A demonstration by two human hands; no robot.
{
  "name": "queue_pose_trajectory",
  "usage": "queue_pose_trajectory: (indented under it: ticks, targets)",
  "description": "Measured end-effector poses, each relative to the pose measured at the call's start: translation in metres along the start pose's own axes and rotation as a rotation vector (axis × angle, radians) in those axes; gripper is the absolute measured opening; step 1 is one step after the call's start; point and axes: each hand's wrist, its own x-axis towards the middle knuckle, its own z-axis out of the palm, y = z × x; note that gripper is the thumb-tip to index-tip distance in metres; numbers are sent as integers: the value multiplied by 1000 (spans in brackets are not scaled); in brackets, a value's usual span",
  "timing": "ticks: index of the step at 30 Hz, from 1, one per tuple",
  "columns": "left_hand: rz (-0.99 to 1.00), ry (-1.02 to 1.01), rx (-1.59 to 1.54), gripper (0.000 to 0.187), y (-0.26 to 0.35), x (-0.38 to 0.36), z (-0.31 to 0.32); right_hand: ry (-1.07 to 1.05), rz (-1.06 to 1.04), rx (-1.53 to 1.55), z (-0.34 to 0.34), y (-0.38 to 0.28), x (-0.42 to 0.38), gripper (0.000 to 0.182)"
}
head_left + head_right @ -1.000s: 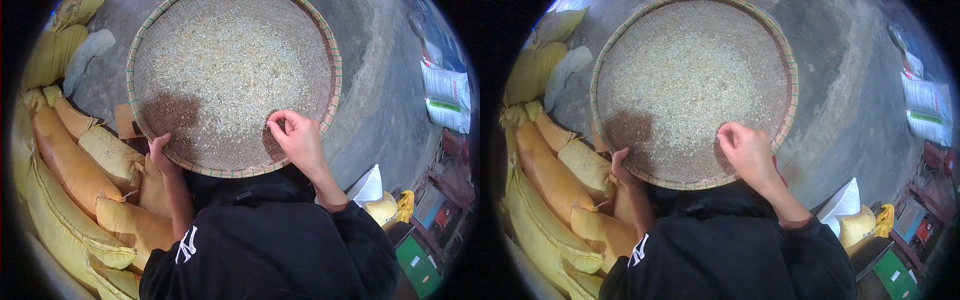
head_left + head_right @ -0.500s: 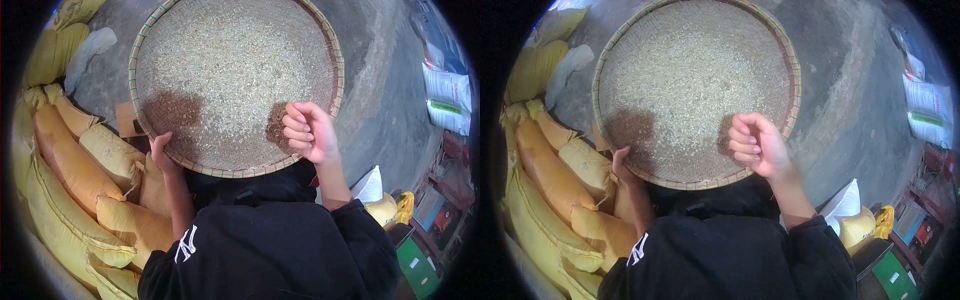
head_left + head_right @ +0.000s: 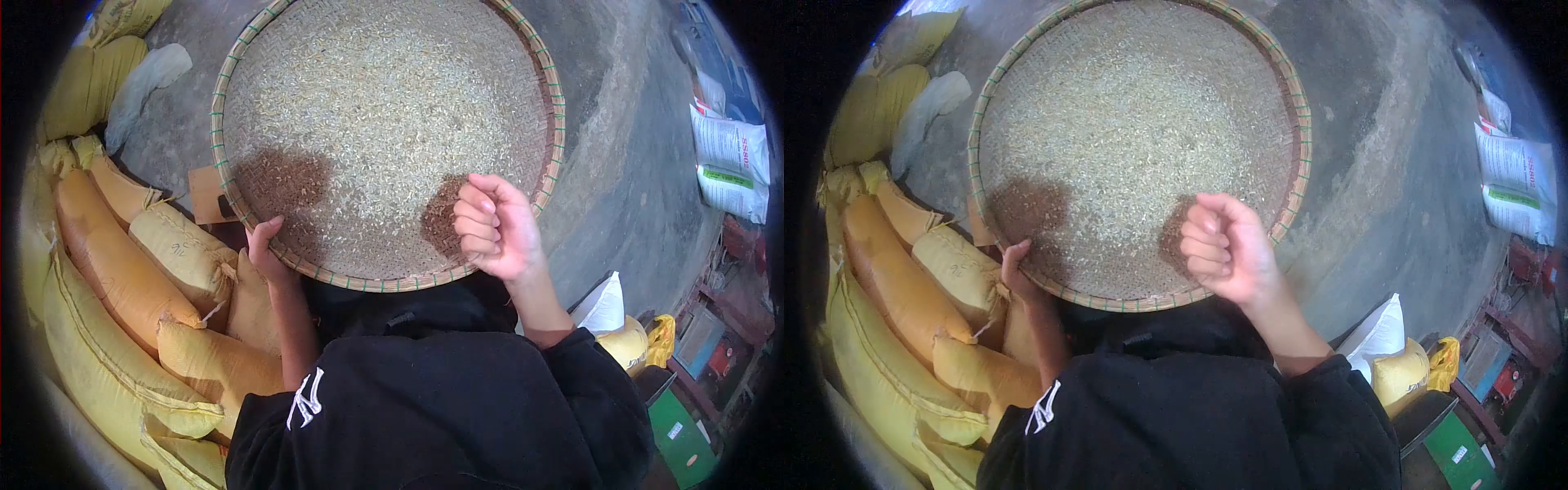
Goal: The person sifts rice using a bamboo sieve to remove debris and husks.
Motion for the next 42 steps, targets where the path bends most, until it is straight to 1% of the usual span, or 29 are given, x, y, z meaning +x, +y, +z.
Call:
queue_pose_trajectory:
  ticks: [1,3,5,6,8,9,10,12,13,14,15,17,18,19,21,22,23,24,25,26,28,32,34,35,37,38,39,41,42]
  targets:
    - [3,12,0,47,-1,1,-2,-2,0,-2,3,6,2,36]
    - [14,20,-6,47,-4,2,-5,152,4,72,9,28,7,35]
    - [19,13,24,46,-6,3,-10,142,2,-70,4,44,9,37]
    - [41,20,15,46,-8,3,-14,101,0,-58,0,43,10,38]
    - [44,92,75,46,-12,4,-22,47,-40,-67,4,35,11,40]
    - [41,71,117,44,-13,3,-26,31,-81,-82,10,25,11,41]
    - [41,52,160,43,-12,1,-28,33,-110,-211,16,12,11,41]
    - [1,-99,-116,44,-10,0,-10,42,-147,-296,50,-6,16,42]
    - [-56,-64,-128,45,-12,-1,-9,16,-127,-317,68,-14,23,42]
    - [-117,-32,-145,47,-14,-1,-12,31,-143,-383,89,-20,36,42]
    - [-89,-28,-156,47,-14,-3,-9,49,-160,-446,108,-27,53,42]
    - [-180,17,-151,42,-16,-4,-2,-7,-178,-572,144,-40,98,42]
    - [-163,21,-166,42,-16,-3,-2,-46,-208,-673,162,-42,126,41]
    - [-159,-46,-148,39,-17,-1,-2,-82,-239,-770,179,-44,156,40]
    - [-152,-109,-140,37,-16,2,-2,-282,-220,-980,201,-55,228,39]
    - [-167,-115,-141,34,-13,2,1,-148,-287,-1134,214,-46,258,34]
    - [-181,-122,-141,32,-11,3,4,-12,-357,-1282,225,-36,286,48]
    - [-175,-142,-140,32,-8,4,5,71,-278,-1432,230,-36,313,56]
    - [-169,-140,-141,32,-6,5,6,154,-196,-1578,230,-37,336,67]
    - [-186,-138,-132,32,-5,6,7,147,-195,-1580,228,-34,354,67]
    - [-176,-154,-103,32,-2,7,8,300,-290,-1568,226,-26,379,69]
    - [-130,-197,-35,33,-3,10,6,295,-325,-1624,220,-30,402,63]
    - [-149,-195,-45,33,-6,10,4,93,-532,-1964,199,-52,422,63]
    - [-154,-194,-53,32,-7,12,4,101,-534,-1965,195,-56,423,63]
    - [-161,-238,-57,32,-7,14,3,-41,-416,-2193,188,-60,425,63]
    - [-153,-251,-67,32,-10,16,2,42,-367,-2177,184,-59,425,60]
    - [-145,-264,-75,31,-10,16,1,44,-370,-2173,182,-59,425,60]
    - [-159,-232,-77,33,-10,14,1,6,-522,-2208,178,-56,421,57]
    - [-176,-200,-83,34,-9,12,2,11,-525,-2203,181,-55,418,57]
